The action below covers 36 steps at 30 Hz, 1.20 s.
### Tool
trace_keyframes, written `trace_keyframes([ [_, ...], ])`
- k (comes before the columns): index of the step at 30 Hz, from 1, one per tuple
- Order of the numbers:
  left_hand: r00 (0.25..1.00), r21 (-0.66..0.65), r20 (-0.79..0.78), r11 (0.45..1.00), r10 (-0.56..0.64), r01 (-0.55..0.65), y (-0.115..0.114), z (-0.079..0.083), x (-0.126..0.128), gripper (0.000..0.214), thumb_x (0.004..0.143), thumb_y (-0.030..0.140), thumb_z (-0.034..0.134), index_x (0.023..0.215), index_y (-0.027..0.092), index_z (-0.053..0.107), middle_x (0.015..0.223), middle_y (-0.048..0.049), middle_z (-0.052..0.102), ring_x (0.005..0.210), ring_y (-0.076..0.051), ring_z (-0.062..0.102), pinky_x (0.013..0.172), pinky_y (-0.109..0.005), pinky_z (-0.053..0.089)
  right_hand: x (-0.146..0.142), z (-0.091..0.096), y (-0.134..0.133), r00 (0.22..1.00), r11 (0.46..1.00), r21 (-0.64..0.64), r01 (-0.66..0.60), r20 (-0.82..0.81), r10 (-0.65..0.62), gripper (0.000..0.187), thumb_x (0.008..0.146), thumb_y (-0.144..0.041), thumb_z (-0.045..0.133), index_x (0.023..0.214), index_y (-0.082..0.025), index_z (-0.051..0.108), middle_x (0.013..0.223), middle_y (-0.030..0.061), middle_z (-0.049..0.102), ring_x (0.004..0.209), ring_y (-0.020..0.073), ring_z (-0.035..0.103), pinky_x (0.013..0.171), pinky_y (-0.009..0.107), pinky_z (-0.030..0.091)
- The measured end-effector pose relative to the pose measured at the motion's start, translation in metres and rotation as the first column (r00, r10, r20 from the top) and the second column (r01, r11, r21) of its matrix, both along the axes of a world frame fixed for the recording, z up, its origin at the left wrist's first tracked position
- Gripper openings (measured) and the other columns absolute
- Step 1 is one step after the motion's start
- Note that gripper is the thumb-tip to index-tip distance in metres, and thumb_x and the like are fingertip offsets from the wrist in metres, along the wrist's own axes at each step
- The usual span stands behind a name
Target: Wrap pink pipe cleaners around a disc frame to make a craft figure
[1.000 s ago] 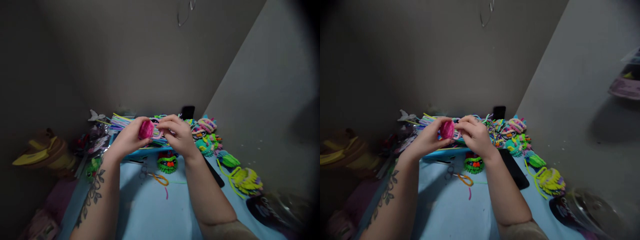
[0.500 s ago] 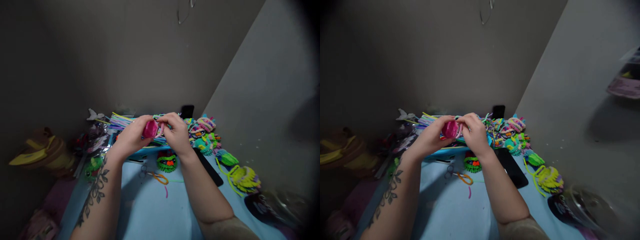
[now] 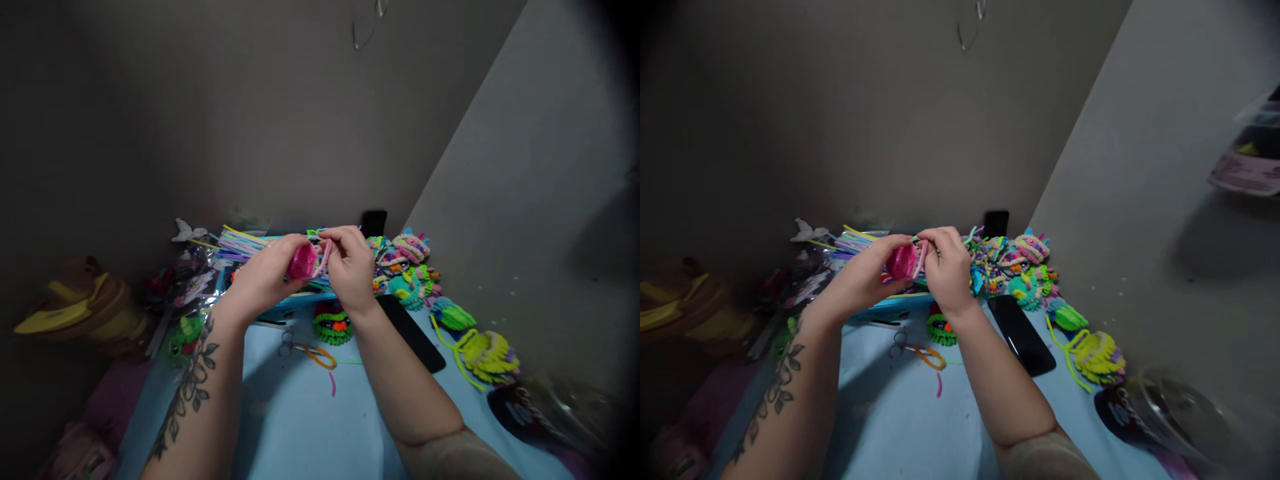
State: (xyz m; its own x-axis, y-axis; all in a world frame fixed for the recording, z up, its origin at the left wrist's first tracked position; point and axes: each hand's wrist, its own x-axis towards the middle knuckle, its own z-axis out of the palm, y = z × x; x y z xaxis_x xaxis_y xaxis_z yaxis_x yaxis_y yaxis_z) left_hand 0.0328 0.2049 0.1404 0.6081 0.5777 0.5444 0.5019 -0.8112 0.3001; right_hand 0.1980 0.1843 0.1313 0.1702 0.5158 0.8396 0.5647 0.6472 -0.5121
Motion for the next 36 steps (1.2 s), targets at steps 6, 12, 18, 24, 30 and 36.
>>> trace_keyframes([
  [6,1.0,0.049,0.007,0.999,0.0,0.0,0.002,0.001,0.001,0.053,0.076,0.015,0.063,0.123,0.024,0.041,0.125,-0.0088,0.054,0.115,-0.025,0.052,0.095,-0.041,0.044,-0.001,0.0,0.001,1.0,0.995,-0.1,0.008,0.026,-0.005,0.02,0.083,-0.01,0.047,0.092,-0.022,0.061,0.087,0.004,0.063,0.084,0.0185,0.059,0.076,0.033,0.048],
  [12,1.0,0.059,0.019,0.998,-0.005,0.004,0.007,-0.001,-0.001,0.053,0.075,0.017,0.063,0.123,0.022,0.042,0.125,-0.0097,0.055,0.117,-0.025,0.051,0.096,-0.042,0.043,0.003,0.004,-0.001,0.983,0.988,-0.156,-0.009,0.18,0.037,0.024,0.08,-0.006,0.048,0.094,-0.021,0.061,0.09,0.0054,0.066,0.089,0.0212,0.058,0.08,0.035,0.047],
  [18,0.998,-0.029,0.056,0.999,-0.02,0.021,0.007,-0.002,-0.005,0.054,0.074,0.018,0.064,0.124,0.022,0.042,0.123,-0.0096,0.055,0.113,-0.024,0.053,0.095,-0.041,0.044,0.012,0.009,-0.001,0.937,0.965,-0.213,-0.153,0.279,0.21,0.031,0.076,-0.001,0.043,0.094,-0.021,0.061,0.092,0.0051,0.064,0.092,0.0208,0.056,0.083,0.036,0.048],
  [24,0.986,-0.193,0.163,0.979,-0.036,0.068,0.005,0.002,-0.01,0.058,0.072,0.028,0.07,0.123,0.022,0.043,0.12,-0.0093,0.054,0.105,-0.023,0.055,0.086,-0.037,0.048,0.026,0.012,-0.008,0.859,0.915,-0.282,-0.289,0.346,0.378,0.063,0.066,0.0,0.046,0.125,-0.022,0.044,0.116,0.0091,0.052,0.109,0.0223,0.051,0.097,0.043,0.043],
  [30,0.959,-0.339,0.281,0.93,-0.045,0.143,0.003,0.005,-0.013,0.056,0.07,0.033,0.073,0.118,0.022,0.046,0.115,-0.0087,0.054,0.1,-0.022,0.057,0.083,-0.036,0.051,0.029,0.015,-0.012,0.786,0.881,-0.303,-0.363,0.409,0.464,0.071,0.071,-0.011,0.06,0.135,-0.027,0.033,0.129,0.0094,0.047,0.122,0.0263,0.042,0.104,0.05,0.036],
  [36,0.942,-0.398,0.331,0.896,-0.061,0.198,0.0,0.007,-0.012,0.058,0.07,0.033,0.074,0.119,0.023,0.046,0.118,-0.0098,0.054,0.104,-0.022,0.057,0.086,-0.035,0.051,0.032,0.014,-0.011,0.828,0.883,-0.262,-0.39,0.319,0.461,0.046,0.076,-0.02,0.066,0.118,-0.026,0.049,0.121,0.0084,0.053,0.123,0.0247,0.043,0.103,0.048,0.037],
])
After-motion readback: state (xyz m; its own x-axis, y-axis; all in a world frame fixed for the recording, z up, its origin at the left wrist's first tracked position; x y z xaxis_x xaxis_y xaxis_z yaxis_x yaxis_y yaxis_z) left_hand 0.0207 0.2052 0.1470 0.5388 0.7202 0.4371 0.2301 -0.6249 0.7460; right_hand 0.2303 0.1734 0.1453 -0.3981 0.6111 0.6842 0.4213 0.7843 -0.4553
